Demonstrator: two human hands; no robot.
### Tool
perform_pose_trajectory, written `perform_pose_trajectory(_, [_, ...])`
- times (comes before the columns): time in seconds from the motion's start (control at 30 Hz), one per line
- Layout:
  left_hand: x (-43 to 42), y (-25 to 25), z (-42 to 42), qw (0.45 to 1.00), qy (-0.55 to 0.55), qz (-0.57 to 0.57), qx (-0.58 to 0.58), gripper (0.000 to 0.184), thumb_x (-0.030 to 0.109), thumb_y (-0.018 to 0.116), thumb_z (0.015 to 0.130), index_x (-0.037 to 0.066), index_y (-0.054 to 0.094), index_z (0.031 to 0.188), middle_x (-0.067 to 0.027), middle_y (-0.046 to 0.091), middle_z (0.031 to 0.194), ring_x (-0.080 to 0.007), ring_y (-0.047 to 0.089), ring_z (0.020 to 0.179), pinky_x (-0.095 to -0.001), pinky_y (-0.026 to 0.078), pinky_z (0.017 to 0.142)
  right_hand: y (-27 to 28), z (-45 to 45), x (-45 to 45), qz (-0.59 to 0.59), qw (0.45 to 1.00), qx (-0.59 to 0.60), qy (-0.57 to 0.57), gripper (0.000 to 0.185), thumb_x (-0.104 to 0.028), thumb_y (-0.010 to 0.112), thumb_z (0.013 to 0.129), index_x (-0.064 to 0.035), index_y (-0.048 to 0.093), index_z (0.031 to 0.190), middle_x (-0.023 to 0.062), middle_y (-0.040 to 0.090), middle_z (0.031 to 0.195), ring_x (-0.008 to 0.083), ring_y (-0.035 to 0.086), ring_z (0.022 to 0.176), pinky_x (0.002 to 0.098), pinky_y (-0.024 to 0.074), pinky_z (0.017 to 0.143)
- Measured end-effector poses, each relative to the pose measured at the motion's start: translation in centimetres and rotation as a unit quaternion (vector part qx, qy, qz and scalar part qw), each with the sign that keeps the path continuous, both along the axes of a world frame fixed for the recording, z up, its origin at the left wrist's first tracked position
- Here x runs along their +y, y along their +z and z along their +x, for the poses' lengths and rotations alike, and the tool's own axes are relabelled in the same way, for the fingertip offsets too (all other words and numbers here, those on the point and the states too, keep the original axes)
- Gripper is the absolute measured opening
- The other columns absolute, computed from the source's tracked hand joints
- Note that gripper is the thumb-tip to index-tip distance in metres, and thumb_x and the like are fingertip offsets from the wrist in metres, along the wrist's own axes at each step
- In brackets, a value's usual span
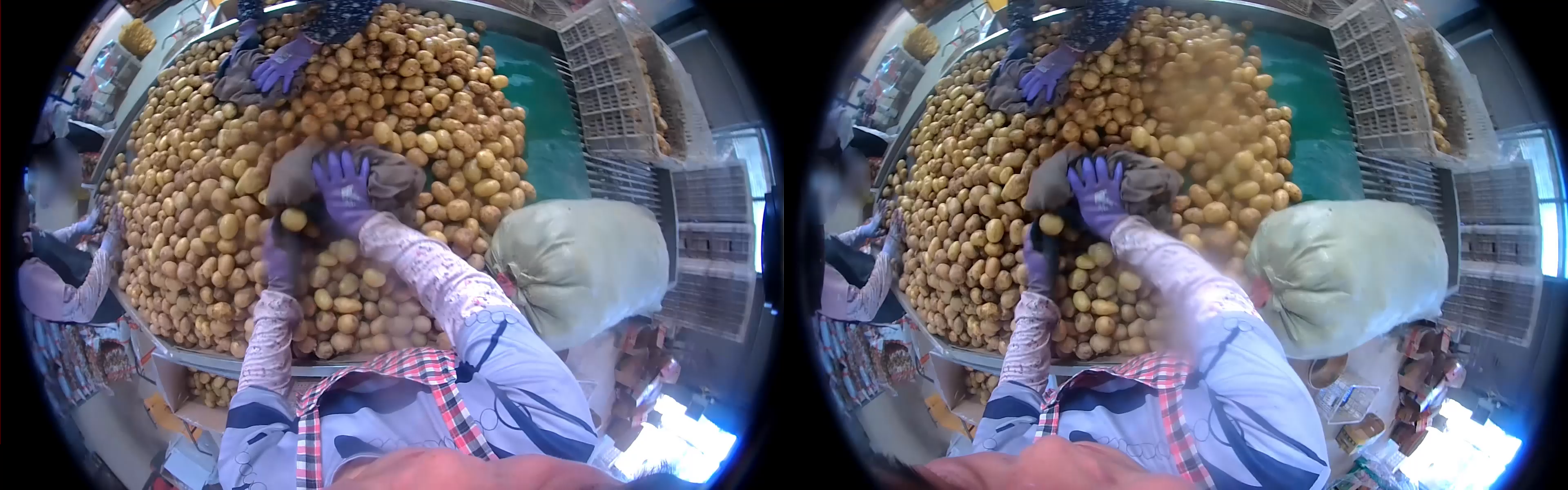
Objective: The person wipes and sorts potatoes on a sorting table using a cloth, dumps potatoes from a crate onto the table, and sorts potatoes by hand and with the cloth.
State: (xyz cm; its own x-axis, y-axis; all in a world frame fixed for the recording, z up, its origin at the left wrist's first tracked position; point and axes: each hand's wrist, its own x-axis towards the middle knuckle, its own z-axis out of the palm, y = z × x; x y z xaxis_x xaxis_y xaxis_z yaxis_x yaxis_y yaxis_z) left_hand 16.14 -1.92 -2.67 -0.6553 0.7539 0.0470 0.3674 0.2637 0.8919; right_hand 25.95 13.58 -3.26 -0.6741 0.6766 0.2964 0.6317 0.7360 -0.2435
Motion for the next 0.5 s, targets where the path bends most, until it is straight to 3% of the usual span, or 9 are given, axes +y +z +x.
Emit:
perform_pose_trajectory(0.03, [0.4, -0.4, -0.7, 0.998, 0.004, -0.051, -0.026, 0.033, 0.016, 0.055, 0.095, 0.000, 0.054, 0.124, -0.0108, 0.063, 0.110, -0.0176, 0.061, 0.097, -0.0296, 0.048, 0.088, -0.1, -1.9, 1.2, -0.016, 1.000, -0.002, -0.006, 0.044, -0.024, 0.048, 0.086, -0.0205, 0.049, 0.131, 0.0146, 0.042, 0.137, 0.0366, 0.038, 0.127, 0.0679, 0.0253, 0.100])
perform_pose_trajectory(0.1, [1.0, -3.5, -1.7, 0.991, -0.028, -0.004, 0.130, 0.026, 0.016, 0.059, 0.092, 0.002, 0.063, 0.113, -0.0083, 0.067, 0.101, -0.0163, 0.063, 0.090, -0.0293, 0.050, 0.083, 0.0, -5.0, 3.9, -0.013, 0.999, -0.037, 0.029, 0.048, -0.026, 0.041, 0.091, -0.0161, 0.043, 0.138, 0.0141, 0.039, 0.142, 0.0385, 0.031, 0.133, 0.0697, 0.0156, 0.104])
perform_pose_trajectory(0.17, [2.0, -1.1, -1.2, 0.996, -0.038, -0.083, 0.005, 0.022, 0.015, 0.062, 0.090, 0.003, 0.066, 0.107, -0.0060, 0.068, 0.095, -0.0133, 0.063, 0.088, -0.0278, 0.050, 0.081, 1.2, -7.8, 6.3, -0.031, 0.998, -0.049, -0.005, 0.048, -0.026, 0.039, 0.091, -0.0164, 0.041, 0.138, 0.0155, 0.041, 0.141, 0.0364, 0.040, 0.124, 0.0693, 0.0158, 0.104])
perform_pose_trajectory(0.23, [2.8, 1.9, -0.3, 0.987, -0.029, -0.141, -0.070, 0.019, 0.013, 0.062, 0.089, 0.004, 0.067, 0.104, -0.0039, 0.068, 0.091, -0.0116, 0.062, 0.085, -0.0264, 0.050, 0.079, 0.6, -8.9, 7.3, 0.013, 0.997, 0.076, -0.016, 0.043, -0.023, 0.044, 0.088, -0.0154, 0.048, 0.130, 0.0139, 0.049, 0.130, 0.0345, 0.046, 0.114, 0.0682, 0.0195, 0.102])
perform_pose_trajectory(0.33, [2.1, -1.7, -1.1, 0.994, -0.056, -0.063, 0.071, 0.026, 0.027, 0.048, 0.092, 0.011, 0.067, 0.102, -0.0175, 0.067, 0.092, -0.0349, 0.064, 0.089, -0.0407, 0.050, 0.078, 1.3, -5.8, 5.6, -0.016, 0.999, 0.013, 0.035, 0.037, -0.021, 0.050, 0.083, -0.0151, 0.055, 0.119, 0.0100, 0.055, 0.113, 0.0306, 0.050, 0.107, 0.0641, 0.0262, 0.098])
perform_pose_trajectory(0.43, [1.5, 0.8, 1.0, 0.984, -0.022, -0.155, 0.087, 0.027, 0.028, 0.048, 0.091, 0.010, 0.066, 0.099, -0.0191, 0.066, 0.093, -0.0387, 0.061, 0.091, -0.0443, 0.049, 0.079, 2.0, -0.2, 1.7, 0.022, 0.996, 0.014, 0.090, 0.034, -0.024, 0.056, 0.080, -0.0139, 0.058, 0.112, 0.0081, 0.057, 0.102, 0.0276, 0.052, 0.103, 0.0524, 0.0354, 0.092])
perform_pose_trajectory(0.5, [1.1, 3.2, 2.3, 0.977, -0.074, -0.159, 0.123, 0.024, 0.025, 0.054, 0.086, 0.011, 0.064, 0.102, -0.0187, 0.065, 0.096, -0.0386, 0.061, 0.093, -0.0464, 0.049, 0.077, 3.4, 3.9, -0.9, -0.031, 0.995, 0.005, 0.094, 0.031, -0.024, 0.056, 0.079, -0.0151, 0.060, 0.109, 0.0082, 0.059, 0.098, 0.0253, 0.054, 0.100, 0.0493, 0.0352, 0.093])
